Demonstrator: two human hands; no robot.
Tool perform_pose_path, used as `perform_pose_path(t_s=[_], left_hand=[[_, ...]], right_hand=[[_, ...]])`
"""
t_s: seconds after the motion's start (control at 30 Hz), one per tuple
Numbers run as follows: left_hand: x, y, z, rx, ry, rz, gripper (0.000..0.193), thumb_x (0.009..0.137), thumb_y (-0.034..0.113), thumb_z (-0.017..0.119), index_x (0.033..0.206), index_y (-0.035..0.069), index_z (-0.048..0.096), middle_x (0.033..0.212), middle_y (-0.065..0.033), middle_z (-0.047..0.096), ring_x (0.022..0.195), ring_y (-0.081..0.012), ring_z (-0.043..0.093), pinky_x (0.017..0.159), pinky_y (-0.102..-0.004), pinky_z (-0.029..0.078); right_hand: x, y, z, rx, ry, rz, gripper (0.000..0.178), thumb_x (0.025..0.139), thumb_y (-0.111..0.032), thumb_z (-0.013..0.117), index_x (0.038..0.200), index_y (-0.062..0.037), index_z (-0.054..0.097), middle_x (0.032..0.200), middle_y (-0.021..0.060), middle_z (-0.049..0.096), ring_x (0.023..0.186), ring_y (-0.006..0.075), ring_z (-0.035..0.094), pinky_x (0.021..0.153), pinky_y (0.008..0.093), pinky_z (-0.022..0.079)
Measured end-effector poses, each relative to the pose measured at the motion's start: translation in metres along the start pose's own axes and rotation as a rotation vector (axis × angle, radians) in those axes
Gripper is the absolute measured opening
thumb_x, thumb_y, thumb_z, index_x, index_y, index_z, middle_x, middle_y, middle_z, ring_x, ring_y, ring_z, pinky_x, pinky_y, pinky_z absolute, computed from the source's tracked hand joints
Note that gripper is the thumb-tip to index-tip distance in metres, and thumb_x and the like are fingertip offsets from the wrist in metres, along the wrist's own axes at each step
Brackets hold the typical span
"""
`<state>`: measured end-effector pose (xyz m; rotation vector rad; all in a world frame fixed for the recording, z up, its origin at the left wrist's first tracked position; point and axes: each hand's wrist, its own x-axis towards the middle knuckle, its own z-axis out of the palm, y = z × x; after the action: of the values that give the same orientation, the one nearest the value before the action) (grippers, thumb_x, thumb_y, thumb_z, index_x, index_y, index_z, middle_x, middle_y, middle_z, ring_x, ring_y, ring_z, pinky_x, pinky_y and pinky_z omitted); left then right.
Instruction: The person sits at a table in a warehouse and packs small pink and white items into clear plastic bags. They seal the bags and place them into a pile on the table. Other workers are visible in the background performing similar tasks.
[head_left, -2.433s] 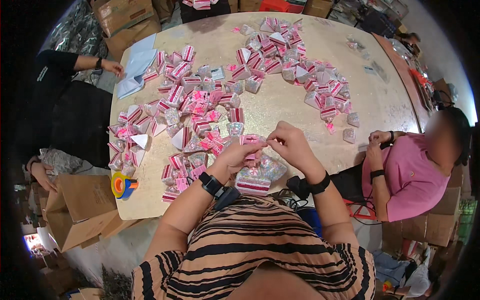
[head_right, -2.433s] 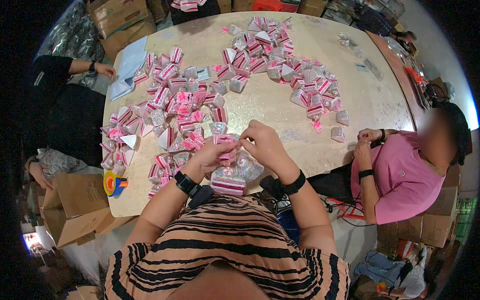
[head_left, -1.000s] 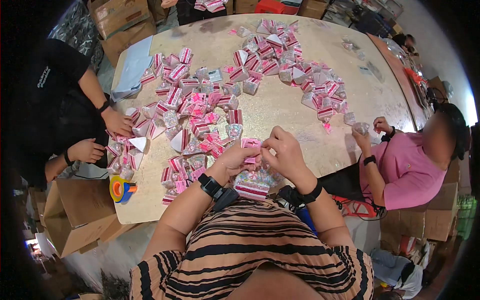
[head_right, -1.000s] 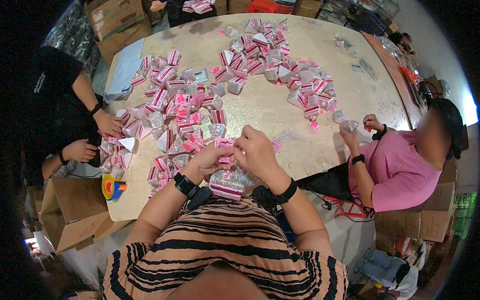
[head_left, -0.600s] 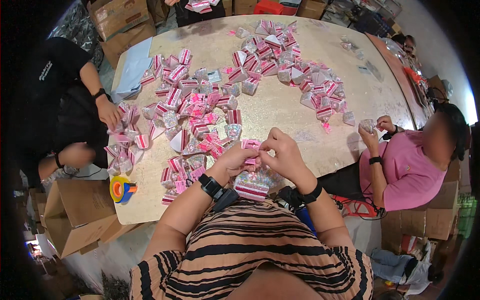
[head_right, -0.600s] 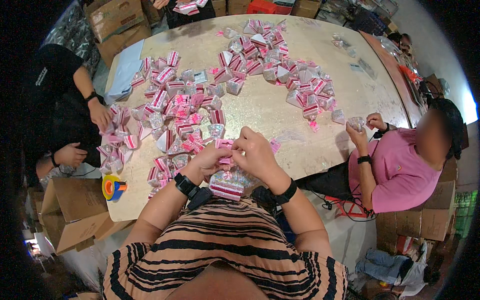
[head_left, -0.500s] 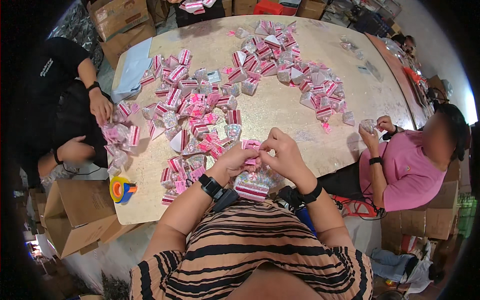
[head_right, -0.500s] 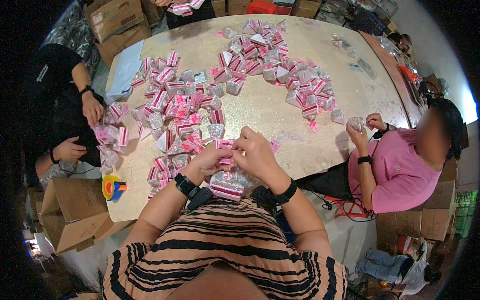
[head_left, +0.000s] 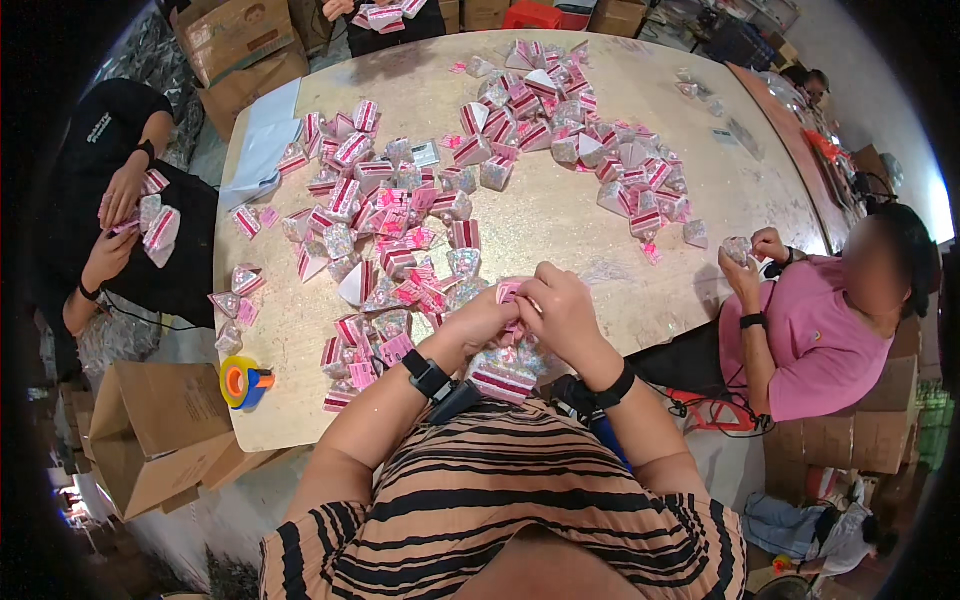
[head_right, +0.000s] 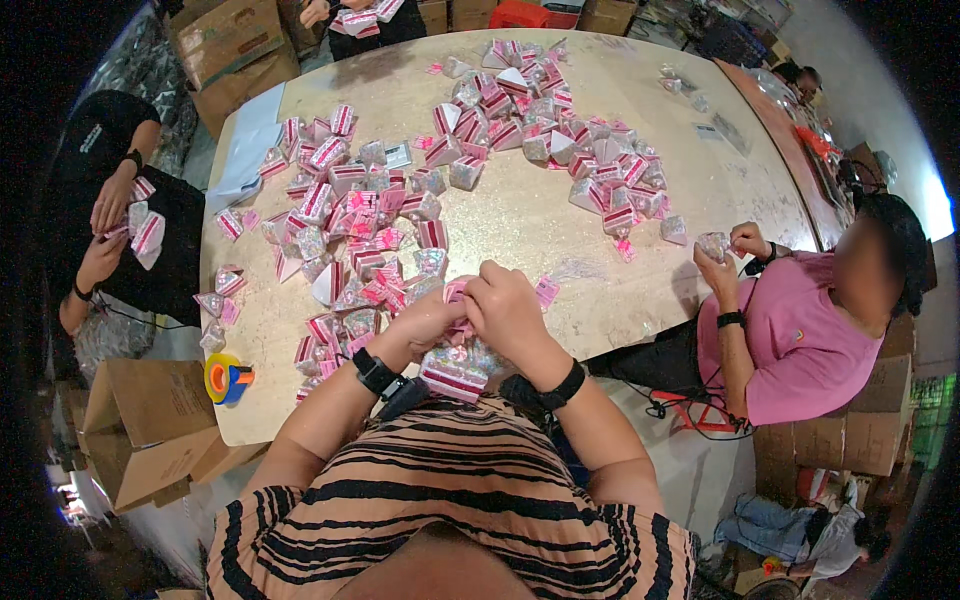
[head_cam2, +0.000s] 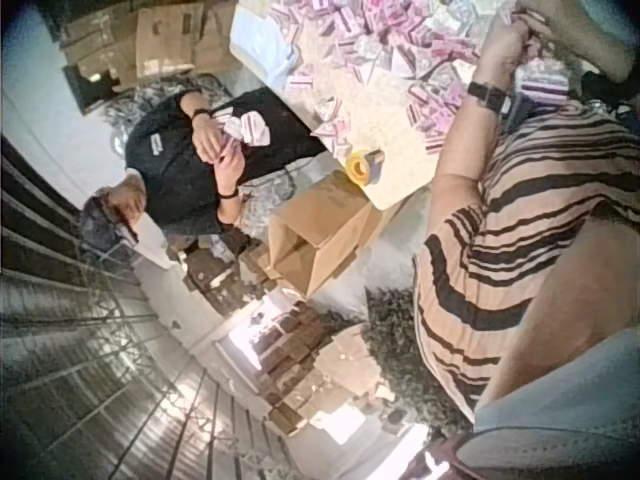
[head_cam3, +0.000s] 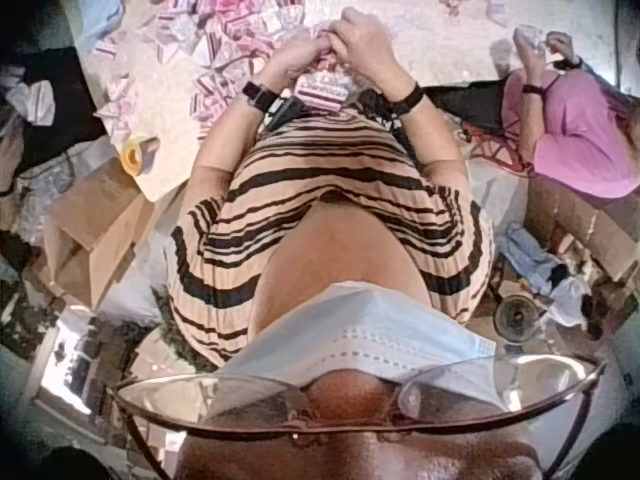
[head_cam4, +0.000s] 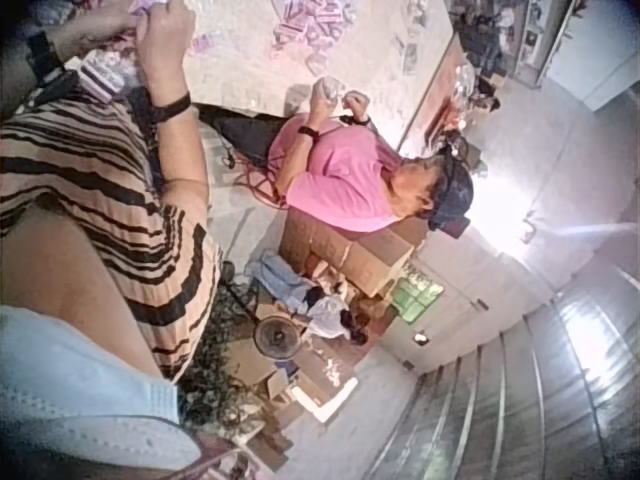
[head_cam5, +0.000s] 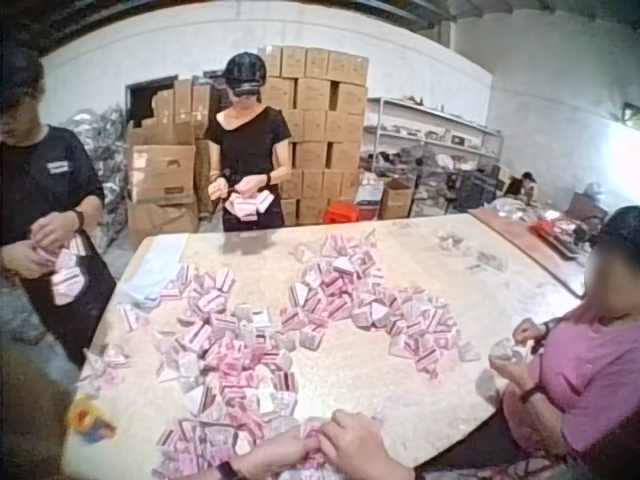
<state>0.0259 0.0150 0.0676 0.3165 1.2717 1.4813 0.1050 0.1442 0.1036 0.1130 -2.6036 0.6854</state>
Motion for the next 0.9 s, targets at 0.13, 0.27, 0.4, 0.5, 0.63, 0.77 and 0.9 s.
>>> perform_pose_path(t_s=[0.13,0.27,0.4,0.5,0.63,0.77,0.9], left_hand=[[-0.001,0.005,0.004,0.203,0.023,0.079,0.021,0.088,0.011,0.046,0.107,0.006,0.054,0.064,0.0000,0.054,0.051,-0.0066,0.050,0.043,-0.0196,0.037],[0.004,-0.002,0.000,0.312,-0.012,0.088,0.020,0.090,0.014,0.045,0.106,0.006,0.053,0.063,0.0005,0.053,0.051,-0.0073,0.048,0.045,-0.0214,0.037],[0.009,-0.003,-0.003,0.627,0.004,0.070,0.020,0.090,0.019,0.048,0.100,0.002,0.052,0.064,-0.0021,0.055,0.056,-0.0123,0.050,0.052,-0.0280,0.040],[0.019,-0.019,-0.011,0.712,-0.002,0.111,0.020,0.089,0.021,0.052,0.096,0.002,0.050,0.061,-0.0025,0.052,0.053,-0.0126,0.049,0.048,-0.0288,0.039],[0.022,-0.028,-0.014,0.523,-0.016,0.206,0.027,0.089,0.023,0.055,0.108,0.005,0.050,0.064,-0.0026,0.053,0.051,-0.0116,0.049,0.045,-0.0265,0.038],[0.011,-0.008,-0.028,0.131,-0.166,0.068,0.056,0.091,0.026,0.053,0.139,0.009,0.027,0.085,-0.0071,0.060,0.066,-0.0137,0.056,0.056,-0.0253,0.046],[0.019,-0.001,-0.037,-0.199,-0.134,0.018,0.042,0.093,0.025,0.050,0.131,0.007,0.041,0.086,-0.0060,0.062,0.066,-0.0114,0.059,0.051,-0.0204,0.046]], right_hand=[[-0.003,0.001,-0.004,0.267,-0.063,0.214,0.017,0.074,-0.016,0.065,0.083,-0.0024,0.062,0.073,0.0119,0.055,0.064,0.0256,0.056,0.057,0.0346,0.044],[-0.006,0.015,0.000,0.489,-0.040,0.444,0.025,0.079,-0.017,0.064,0.096,0.0005,0.063,0.063,0.0087,0.057,0.056,0.0133,0.052,0.054,0.0269,0.042],[-0.003,0.022,0.011,0.685,-0.161,0.579,0.021,0.082,-0.013,0.063,0.097,0.0019,0.065,0.067,0.0014,0.059,0.060,0.0055,0.049,0.055,0.0214,0.040],[0.003,0.030,0.017,0.715,-0.320,0.541,0.019,0.082,-0.012,0.062,0.094,0.0026,0.065,0.073,0.0037,0.063,0.065,0.0066,0.055,0.059,0.0219,0.044],[-0.001,0.039,0.028,0.656,-0.101,0.523,0.017,0.079,-0.014,0.063,0.083,0.0024,0.064,0.064,0.0068,0.061,0.057,0.0104,0.054,0.054,0.0257,0.044],[-0.001,0.050,0.028,0.601,0.022,0.533,0.011,0.083,-0.009,0.060,0.079,0.0006,0.062,0.063,-0.0026,0.053,0.059,0.0035,0.045,0.052,0.0200,0.036],[0.005,0.048,0.026,0.601,0.086,0.504,0.016,0.080,-0.013,0.062,0.080,0.0029,0.063,0.060,0.0056,0.057,0.055,0.0091,0.049,0.050,0.0256,0.039]])
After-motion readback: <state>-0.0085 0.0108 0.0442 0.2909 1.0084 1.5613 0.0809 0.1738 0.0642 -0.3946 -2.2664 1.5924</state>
